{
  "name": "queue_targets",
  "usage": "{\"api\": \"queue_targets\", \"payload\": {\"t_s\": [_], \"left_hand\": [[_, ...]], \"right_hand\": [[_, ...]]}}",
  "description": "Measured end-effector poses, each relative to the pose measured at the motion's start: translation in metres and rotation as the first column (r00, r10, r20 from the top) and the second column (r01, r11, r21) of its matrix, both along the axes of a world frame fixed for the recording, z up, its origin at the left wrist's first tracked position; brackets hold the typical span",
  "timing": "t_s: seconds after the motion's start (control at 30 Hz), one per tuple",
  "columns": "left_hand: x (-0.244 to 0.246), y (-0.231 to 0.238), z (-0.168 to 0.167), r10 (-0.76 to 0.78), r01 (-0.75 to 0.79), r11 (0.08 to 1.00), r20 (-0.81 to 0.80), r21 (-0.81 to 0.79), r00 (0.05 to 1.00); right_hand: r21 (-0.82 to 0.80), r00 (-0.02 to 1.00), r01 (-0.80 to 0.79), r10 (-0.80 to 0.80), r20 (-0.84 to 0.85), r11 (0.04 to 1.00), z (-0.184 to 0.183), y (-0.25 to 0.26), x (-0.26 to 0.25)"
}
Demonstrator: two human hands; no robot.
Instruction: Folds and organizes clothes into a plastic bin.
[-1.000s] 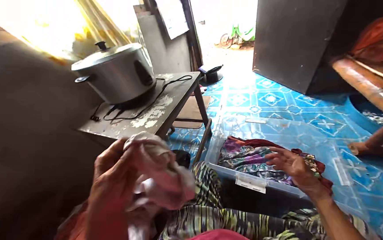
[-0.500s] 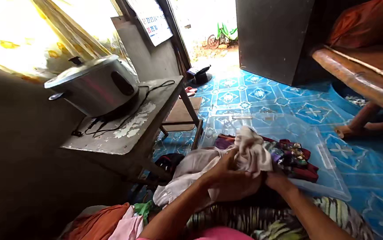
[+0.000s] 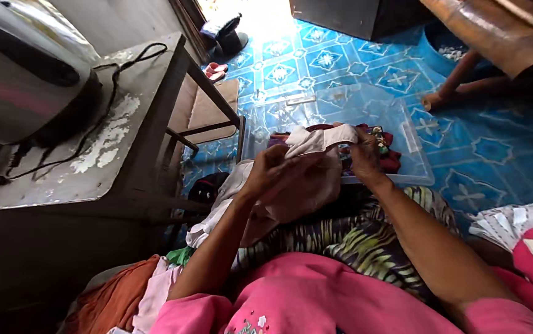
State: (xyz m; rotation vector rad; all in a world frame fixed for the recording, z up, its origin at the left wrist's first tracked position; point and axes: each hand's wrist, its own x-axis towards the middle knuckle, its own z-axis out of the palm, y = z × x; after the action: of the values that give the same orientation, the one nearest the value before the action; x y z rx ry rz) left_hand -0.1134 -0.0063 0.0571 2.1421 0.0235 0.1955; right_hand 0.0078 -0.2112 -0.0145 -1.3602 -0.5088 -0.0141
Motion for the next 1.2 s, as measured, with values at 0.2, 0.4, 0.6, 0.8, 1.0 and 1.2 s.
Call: {"api": "queue_targets", "payload": {"t_s": [0.2,0.4,0.6,0.8,1.0,1.2], "left_hand": [[0.01,-0.036,0.008,-0.136,0.091,0.957,0.15,0.275,0.979],[0.014,-0.058,0.045,-0.173,0.059,0.934,0.304,0.352,0.937],[0.011,-0.065,0.056,-0.241,0.114,0.922,0.321,0.37,0.916],[0.004,-0.071,0.071,-0.247,0.144,0.954,0.416,0.263,0.875],[-0.018,-0.037,0.124,-0.047,-0.179,0.934,0.605,0.308,0.795],[-0.043,0.009,0.182,0.096,-0.549,0.745,0.753,0.38,0.651]], "right_hand": [[-0.251,0.93,0.194,-0.097,0.354,0.948,0.032,0.0,-0.015],[-0.111,0.87,0.172,-0.097,0.484,0.979,0.047,0.002,-0.024],[-0.08,0.884,0.148,-0.096,0.458,0.986,0.055,0.005,-0.035],[-0.244,0.881,0.27,-0.137,0.452,0.931,0.045,0.004,-0.034],[-0.224,0.873,0.309,-0.182,0.453,0.924,0.046,-0.007,-0.02],[-0.329,0.919,0.301,-0.181,0.35,0.895,0.055,-0.029,-0.003]]}}
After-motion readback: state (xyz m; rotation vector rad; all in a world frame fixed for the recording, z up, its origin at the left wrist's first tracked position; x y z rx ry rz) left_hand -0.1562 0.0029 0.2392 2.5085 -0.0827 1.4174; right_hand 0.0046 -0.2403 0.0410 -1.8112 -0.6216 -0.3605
